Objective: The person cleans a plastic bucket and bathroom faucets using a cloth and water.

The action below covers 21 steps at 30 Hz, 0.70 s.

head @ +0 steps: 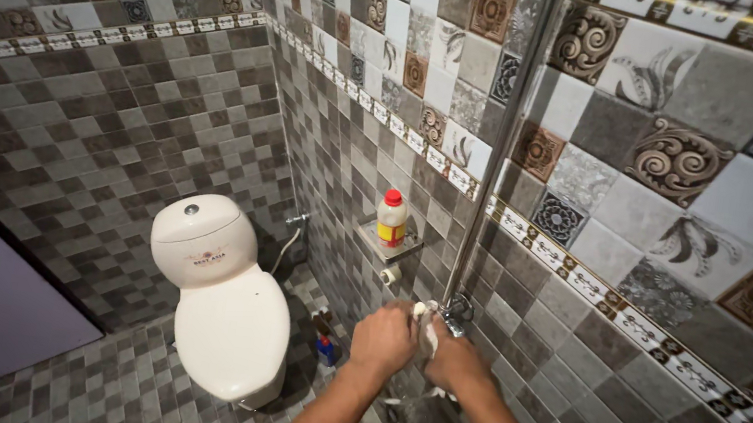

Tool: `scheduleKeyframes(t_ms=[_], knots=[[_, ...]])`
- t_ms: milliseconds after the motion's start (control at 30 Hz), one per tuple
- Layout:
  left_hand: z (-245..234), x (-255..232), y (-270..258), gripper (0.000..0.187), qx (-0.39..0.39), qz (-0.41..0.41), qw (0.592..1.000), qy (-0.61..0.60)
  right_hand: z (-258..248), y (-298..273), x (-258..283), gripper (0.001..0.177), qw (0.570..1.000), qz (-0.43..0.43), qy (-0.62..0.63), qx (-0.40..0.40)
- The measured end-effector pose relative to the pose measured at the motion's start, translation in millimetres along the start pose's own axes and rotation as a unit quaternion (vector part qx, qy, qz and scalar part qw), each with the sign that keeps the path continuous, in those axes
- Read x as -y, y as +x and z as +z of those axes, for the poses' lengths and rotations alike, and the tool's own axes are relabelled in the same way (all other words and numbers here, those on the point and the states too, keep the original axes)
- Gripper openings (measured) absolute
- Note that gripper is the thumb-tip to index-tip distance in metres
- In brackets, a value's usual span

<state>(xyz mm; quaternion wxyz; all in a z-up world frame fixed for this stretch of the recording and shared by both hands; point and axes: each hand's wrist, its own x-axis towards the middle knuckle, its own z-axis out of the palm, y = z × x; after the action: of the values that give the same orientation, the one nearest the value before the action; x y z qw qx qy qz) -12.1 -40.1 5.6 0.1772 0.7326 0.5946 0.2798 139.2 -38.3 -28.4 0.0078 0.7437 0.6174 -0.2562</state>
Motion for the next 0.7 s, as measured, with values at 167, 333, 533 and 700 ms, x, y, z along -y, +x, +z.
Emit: scheduleKeyframes(t_ms=[167,333,533,700], knots=[[2,0,3,0.029,0.009,-0.002,1.000,0.008,20,44,-8,0.083,0.999,-0.028,-0.030,-0.014],[-2,-2,4,0.027,0.020,-0.004,1.000,0.004,42,61,-12,0.097,0.994,-0.061,-0.065,-0.062],[2,2,4,0.028,0.011,0.010,1.000,0.014,25,-8,-12,0.098,1.000,-0.001,0.008,0.000],[3,2,8,0.026,0.011,0.009,1.000,0.018,26,-32,-29,0.106,0.998,-0.041,0.013,-0.055]])
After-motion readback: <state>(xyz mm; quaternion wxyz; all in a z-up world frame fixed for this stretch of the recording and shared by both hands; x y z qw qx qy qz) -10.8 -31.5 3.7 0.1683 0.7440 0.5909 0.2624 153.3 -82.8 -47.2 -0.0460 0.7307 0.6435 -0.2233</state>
